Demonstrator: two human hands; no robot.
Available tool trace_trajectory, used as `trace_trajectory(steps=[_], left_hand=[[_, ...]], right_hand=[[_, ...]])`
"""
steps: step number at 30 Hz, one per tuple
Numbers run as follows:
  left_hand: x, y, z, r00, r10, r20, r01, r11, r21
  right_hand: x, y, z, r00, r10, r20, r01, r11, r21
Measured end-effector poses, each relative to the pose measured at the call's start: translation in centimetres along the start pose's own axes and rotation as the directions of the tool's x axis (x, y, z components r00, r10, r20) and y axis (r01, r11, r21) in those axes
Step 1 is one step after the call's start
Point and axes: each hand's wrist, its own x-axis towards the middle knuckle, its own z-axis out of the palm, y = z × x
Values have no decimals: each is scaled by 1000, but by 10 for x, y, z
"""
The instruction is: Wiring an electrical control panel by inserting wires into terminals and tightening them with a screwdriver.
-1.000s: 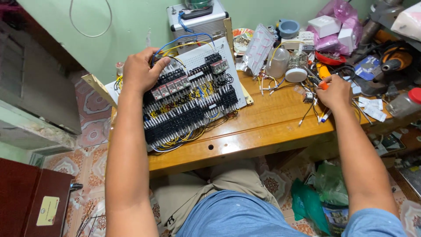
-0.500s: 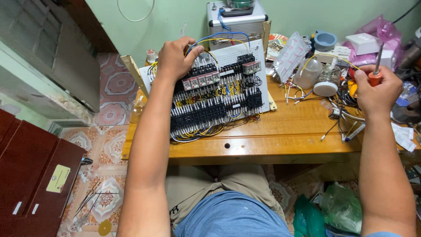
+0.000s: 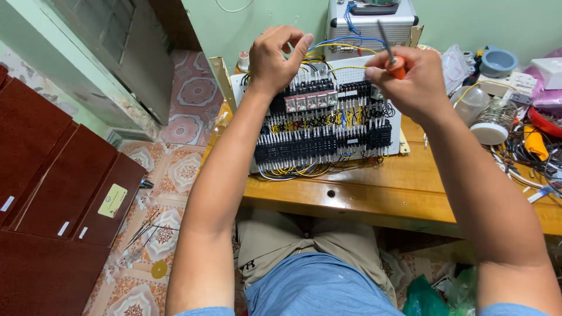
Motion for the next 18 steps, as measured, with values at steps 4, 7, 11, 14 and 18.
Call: trace_trajectory(steps=[4,7,11,14,18], left_hand=[[-3,5,-15,970,-128,205,180,949,-258],[-11,-1,-19,882,-261,392,394,865,-310],[-16,-5,-23,877,-280,390,409,862,-300],[-20,-9,-22,866,-298,402,446,824,-350],[-21,-6,-21,870,-313,381,446,829,-338]], right_hand=[[28,-8,29,1000,-8,12,9,999,-34],[42,-10,41,996,-45,79,55,990,-128],[55,-6,53,994,-79,78,93,976,-195],[61,-10,57,995,-82,54,92,971,-220],[52,-40,55,985,-27,173,-18,968,252]])
